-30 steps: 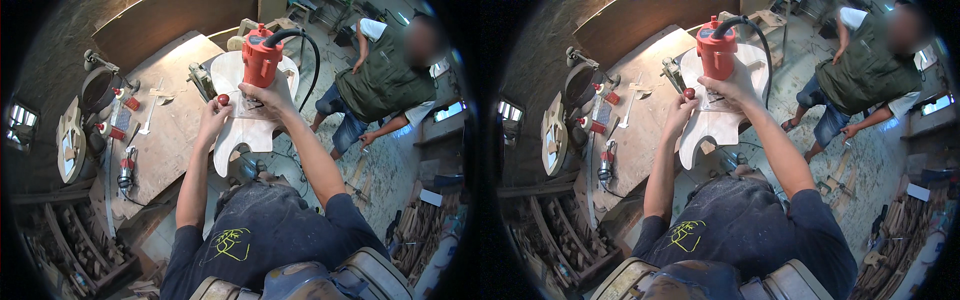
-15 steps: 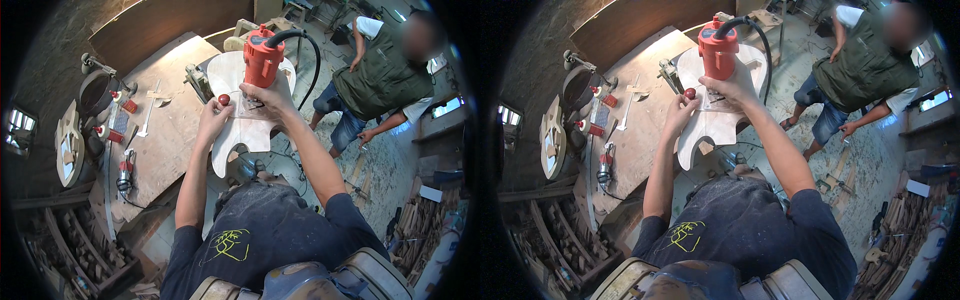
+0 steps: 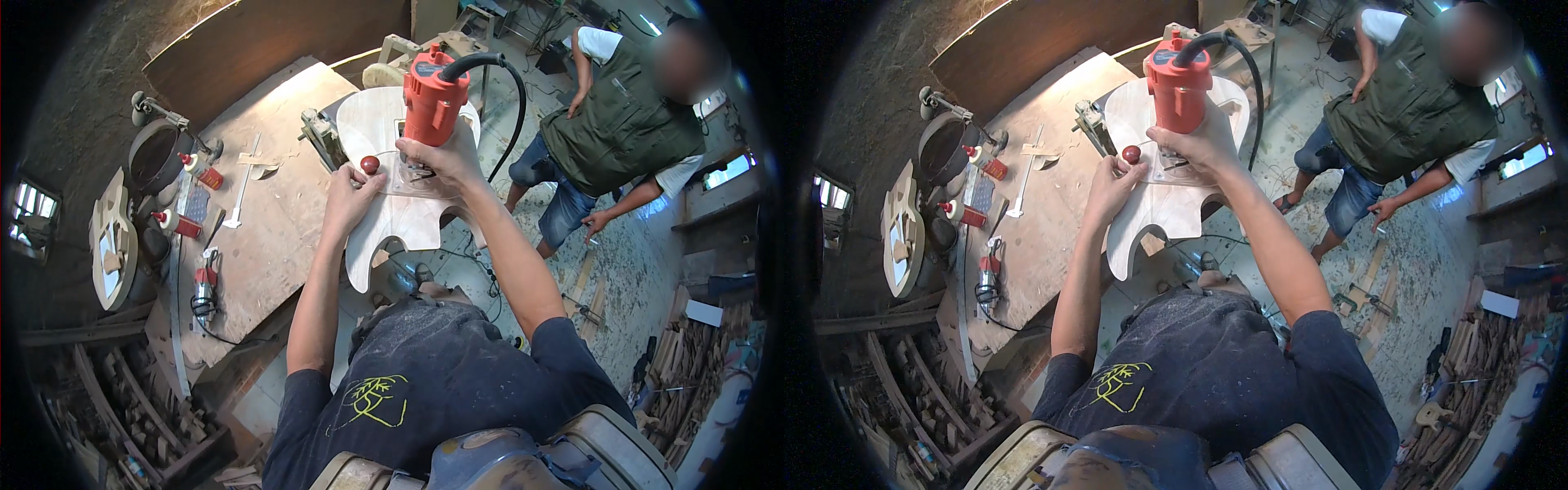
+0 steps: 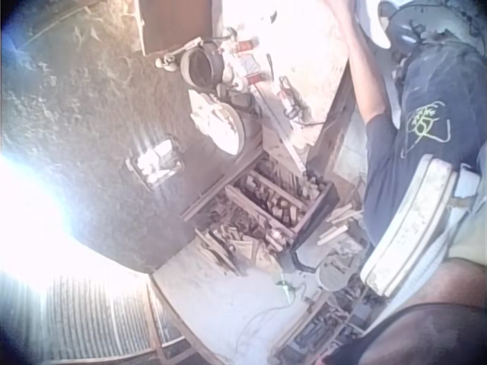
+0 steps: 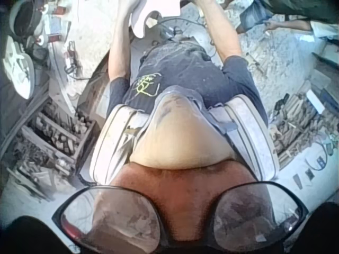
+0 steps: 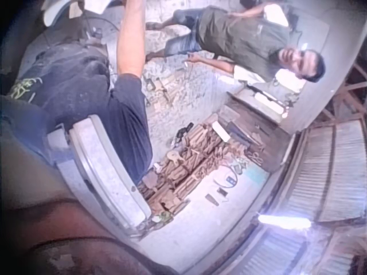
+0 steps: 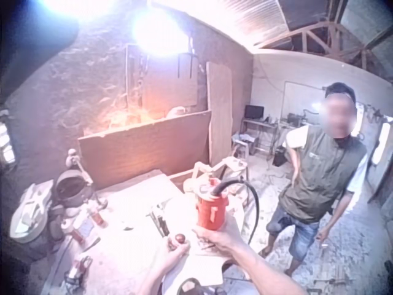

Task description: The person uses a router to carve a cavity into a wooden guitar body, following a template.

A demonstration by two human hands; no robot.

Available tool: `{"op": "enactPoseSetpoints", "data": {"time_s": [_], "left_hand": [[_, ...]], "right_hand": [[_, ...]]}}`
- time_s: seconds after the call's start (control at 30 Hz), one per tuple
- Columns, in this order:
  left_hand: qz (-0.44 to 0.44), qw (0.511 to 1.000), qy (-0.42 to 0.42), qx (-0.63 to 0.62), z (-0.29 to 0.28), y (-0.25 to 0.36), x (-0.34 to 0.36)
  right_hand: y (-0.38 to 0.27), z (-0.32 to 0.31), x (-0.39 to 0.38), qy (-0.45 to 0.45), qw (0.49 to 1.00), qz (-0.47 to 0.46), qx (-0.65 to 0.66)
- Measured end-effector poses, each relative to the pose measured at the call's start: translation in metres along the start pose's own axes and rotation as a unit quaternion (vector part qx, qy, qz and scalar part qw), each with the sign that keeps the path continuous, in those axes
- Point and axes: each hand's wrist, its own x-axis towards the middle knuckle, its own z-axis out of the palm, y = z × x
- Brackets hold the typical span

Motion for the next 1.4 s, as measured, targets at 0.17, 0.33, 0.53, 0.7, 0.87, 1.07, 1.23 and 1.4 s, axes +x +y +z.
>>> {"op": "enactPoseSetpoints", "data": {"time_s": [0.17,0.33,0.53,0.7,0.87,1.07,1.23,1.4], "left_hand": [[-0.011,0.999,-0.010,0.038,0.001,-0.005,0.004],[0.011,0.998,0.011,0.061,0.005,0.008,-0.003],[0.076,0.992,0.033,0.098,0.007,0.006,0.005],[0.098,0.989,0.002,0.115,0.007,0.004,0.004],[0.089,0.990,-0.011,0.108,0.009,0.009,0.004],[0.102,0.989,-0.001,0.106,0.012,0.009,0.005],[0.109,0.988,-0.005,0.113,0.014,0.005,0.008],[0.112,0.985,-0.015,0.129,0.016,0.005,0.008]], "right_hand": [[-0.004,0.000,-0.002,0.000,1.000,0.003,-0.001],[-0.003,-0.007,-0.003,0.014,0.999,-0.021,-0.030],[-0.005,-0.010,-0.004,0.009,1.000,0.011,-0.024],[-0.008,-0.012,-0.006,0.008,1.000,0.012,-0.016],[0.003,-0.018,-0.004,0.011,0.998,-0.030,-0.045],[0.005,-0.020,-0.004,0.016,1.000,-0.016,-0.012],[0.004,-0.022,-0.005,0.009,1.000,-0.009,-0.009],[-0.001,-0.023,-0.007,0.021,1.000,-0.015,0.005]]}}
